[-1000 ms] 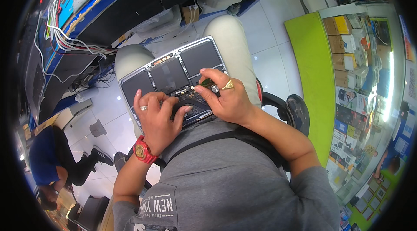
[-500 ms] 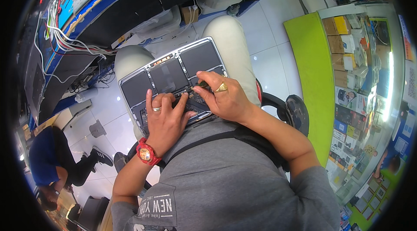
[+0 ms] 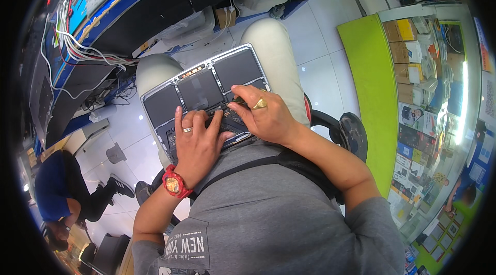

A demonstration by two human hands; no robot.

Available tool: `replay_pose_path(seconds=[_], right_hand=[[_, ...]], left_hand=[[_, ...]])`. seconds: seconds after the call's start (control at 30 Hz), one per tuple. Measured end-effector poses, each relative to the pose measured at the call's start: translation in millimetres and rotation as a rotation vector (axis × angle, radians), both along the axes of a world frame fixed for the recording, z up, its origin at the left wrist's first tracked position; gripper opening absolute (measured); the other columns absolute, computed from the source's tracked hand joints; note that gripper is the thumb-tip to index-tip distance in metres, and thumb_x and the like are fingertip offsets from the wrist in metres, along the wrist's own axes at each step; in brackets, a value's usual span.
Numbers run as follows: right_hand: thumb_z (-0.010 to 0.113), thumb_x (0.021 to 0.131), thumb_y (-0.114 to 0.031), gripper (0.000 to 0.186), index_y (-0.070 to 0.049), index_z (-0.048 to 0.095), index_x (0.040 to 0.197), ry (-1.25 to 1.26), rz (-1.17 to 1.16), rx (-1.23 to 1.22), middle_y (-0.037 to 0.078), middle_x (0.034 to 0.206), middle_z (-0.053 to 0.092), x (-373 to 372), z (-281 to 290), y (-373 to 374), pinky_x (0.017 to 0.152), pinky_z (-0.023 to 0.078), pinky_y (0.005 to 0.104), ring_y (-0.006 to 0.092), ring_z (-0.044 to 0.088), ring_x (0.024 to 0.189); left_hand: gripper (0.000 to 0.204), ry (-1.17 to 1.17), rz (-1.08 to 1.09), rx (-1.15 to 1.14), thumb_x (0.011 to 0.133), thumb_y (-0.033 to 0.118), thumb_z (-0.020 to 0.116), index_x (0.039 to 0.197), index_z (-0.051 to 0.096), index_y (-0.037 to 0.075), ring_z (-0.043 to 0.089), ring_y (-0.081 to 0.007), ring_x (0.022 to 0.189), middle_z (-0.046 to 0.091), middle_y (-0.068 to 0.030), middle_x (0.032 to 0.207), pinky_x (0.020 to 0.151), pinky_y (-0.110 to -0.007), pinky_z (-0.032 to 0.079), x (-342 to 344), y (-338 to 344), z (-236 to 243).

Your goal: The person cleans and reassembles internal components of a laptop by applying liquid from a small bottle, using a brush, and manipulating parts with a screwdriver and tweezers.

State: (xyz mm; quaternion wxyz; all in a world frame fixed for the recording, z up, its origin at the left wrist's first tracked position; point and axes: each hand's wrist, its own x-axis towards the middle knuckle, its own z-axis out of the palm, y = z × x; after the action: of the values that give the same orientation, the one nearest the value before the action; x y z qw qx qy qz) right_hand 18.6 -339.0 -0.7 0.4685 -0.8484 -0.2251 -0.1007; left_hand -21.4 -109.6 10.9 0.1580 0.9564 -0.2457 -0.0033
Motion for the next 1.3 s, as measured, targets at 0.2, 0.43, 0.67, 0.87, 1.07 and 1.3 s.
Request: replay_pose_path(seconds=[0.2,0.43,0.67,0.87,1.07,1.3], right_hand=[[0.086,0.095,-0.005,0.046,0.002,0.062,0.134,-0.012,-0.006,-0.009,0.020,0.106,0.078,0.0,-3.4,1.1,0.067,0.061,0.0392,0.0323,0.077,0.079],[0.084,0.095,-0.008,0.057,0.001,0.061,0.147,-0.078,0.090,-0.211,0.017,0.104,0.077,5.1,11.0,0.0,0.066,0.060,0.0400,0.0312,0.075,0.078],[0.083,0.095,-0.010,0.064,-0.002,0.063,0.155,-0.129,0.150,-0.163,0.015,0.110,0.077,9.5,17.9,7.5,0.072,0.062,0.0394,0.0296,0.075,0.084],[0.082,0.094,-0.006,0.062,-0.001,0.064,0.154,-0.072,0.133,-0.124,0.016,0.107,0.078,12.7,34.2,11.4,0.076,0.063,0.0404,0.0322,0.077,0.087],[0.081,0.095,-0.006,0.063,-0.001,0.064,0.155,0.007,0.151,-0.177,0.016,0.105,0.078,12.0,33.8,6.7,0.075,0.062,0.0404,0.0324,0.077,0.087],[0.084,0.094,-0.011,0.061,0.000,0.066,0.152,-0.042,0.100,-0.118,0.015,0.101,0.077,14.5,28.4,15.9,0.074,0.061,0.0391,0.0300,0.076,0.087]], left_hand=[[0.056,0.004,-0.010,-0.001,0.095,0.045,0.081,0.140,0.073,0.012,0.061,-0.0308,0.122,0.063,-0.0096,0.116,0.130,-0.064,0.029,-0.1,1.6,-2.0],[0.057,0.016,-0.010,0.006,0.095,0.044,0.080,0.142,0.072,0.012,0.061,-0.0307,0.123,0.063,-0.0094,0.118,0.131,-0.064,0.028,-0.8,1.2,-1.6],[0.060,-0.002,-0.023,0.012,0.094,0.045,0.081,0.141,0.071,0.009,0.057,-0.0305,0.128,0.062,-0.0112,0.122,0.130,-0.063,0.033,-2.2,0.2,-1.1],[0.060,0.000,-0.034,0.001,0.094,0.045,0.081,0.141,0.071,0.008,0.057,-0.0306,0.128,0.062,-0.0114,0.123,0.130,-0.063,0.032,-3.4,1.1,-3.0],[0.060,0.002,-0.035,0.010,0.095,0.046,0.080,0.141,0.072,0.007,0.057,-0.0310,0.128,0.062,-0.0119,0.123,0.130,-0.064,0.032,-4.0,1.2,-2.0],[0.059,0.024,-0.027,0.005,0.095,0.045,0.080,0.141,0.072,0.008,0.058,-0.0313,0.126,0.062,-0.0113,0.121,0.129,-0.064,0.032,-3.1,0.8,-1.4]])
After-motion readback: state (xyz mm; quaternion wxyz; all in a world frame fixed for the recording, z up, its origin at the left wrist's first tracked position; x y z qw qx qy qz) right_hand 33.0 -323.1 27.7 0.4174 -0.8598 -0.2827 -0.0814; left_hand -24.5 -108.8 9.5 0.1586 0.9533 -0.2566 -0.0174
